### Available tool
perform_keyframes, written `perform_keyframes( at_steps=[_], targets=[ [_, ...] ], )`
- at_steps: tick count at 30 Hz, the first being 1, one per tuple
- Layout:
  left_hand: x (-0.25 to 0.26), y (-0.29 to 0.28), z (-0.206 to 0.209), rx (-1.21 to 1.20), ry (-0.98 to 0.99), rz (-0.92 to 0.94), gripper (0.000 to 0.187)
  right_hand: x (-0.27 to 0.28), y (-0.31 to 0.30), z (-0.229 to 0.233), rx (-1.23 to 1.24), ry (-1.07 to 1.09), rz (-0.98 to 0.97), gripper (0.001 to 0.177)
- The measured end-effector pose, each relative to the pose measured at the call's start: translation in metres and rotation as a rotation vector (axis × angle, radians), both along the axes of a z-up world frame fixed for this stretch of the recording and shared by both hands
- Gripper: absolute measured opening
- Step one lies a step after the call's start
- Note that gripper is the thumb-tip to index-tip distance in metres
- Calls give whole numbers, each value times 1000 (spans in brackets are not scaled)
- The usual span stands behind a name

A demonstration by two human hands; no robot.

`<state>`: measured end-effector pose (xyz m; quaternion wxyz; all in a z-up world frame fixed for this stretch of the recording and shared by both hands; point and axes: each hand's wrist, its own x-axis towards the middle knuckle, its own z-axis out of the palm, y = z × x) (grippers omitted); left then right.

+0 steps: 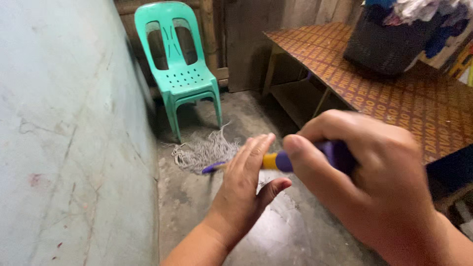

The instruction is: The person mops a concrete floor using a string mop with a yellow and purple handle. They move the mop back and forth across the floor, cleaning around a green plastic chair and a wooden table.

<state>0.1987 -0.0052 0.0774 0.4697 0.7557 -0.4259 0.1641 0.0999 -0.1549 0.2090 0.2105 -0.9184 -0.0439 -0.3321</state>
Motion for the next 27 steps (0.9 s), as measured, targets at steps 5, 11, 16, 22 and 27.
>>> perform_keyframes(
  at_steps=[5,11,16,22,27],
  targets=[
    [2,-6,-12,47,23,62,52,7,9,-5,350,-193,364,8],
    [1,-1,-31,107,128,146,68,26,-10,-38,632,-90,518,6],
    [-3,-20,-50,184,190,231,74,53,-41,-103,335,110,586,5],
    [-11,-90,-78,515,297,257,63,28,-91,-150,324,118,807,10],
    [-29,-170,-58,68,15,19,45,-14,-164,-91,353,118,699,9]
  ],
)
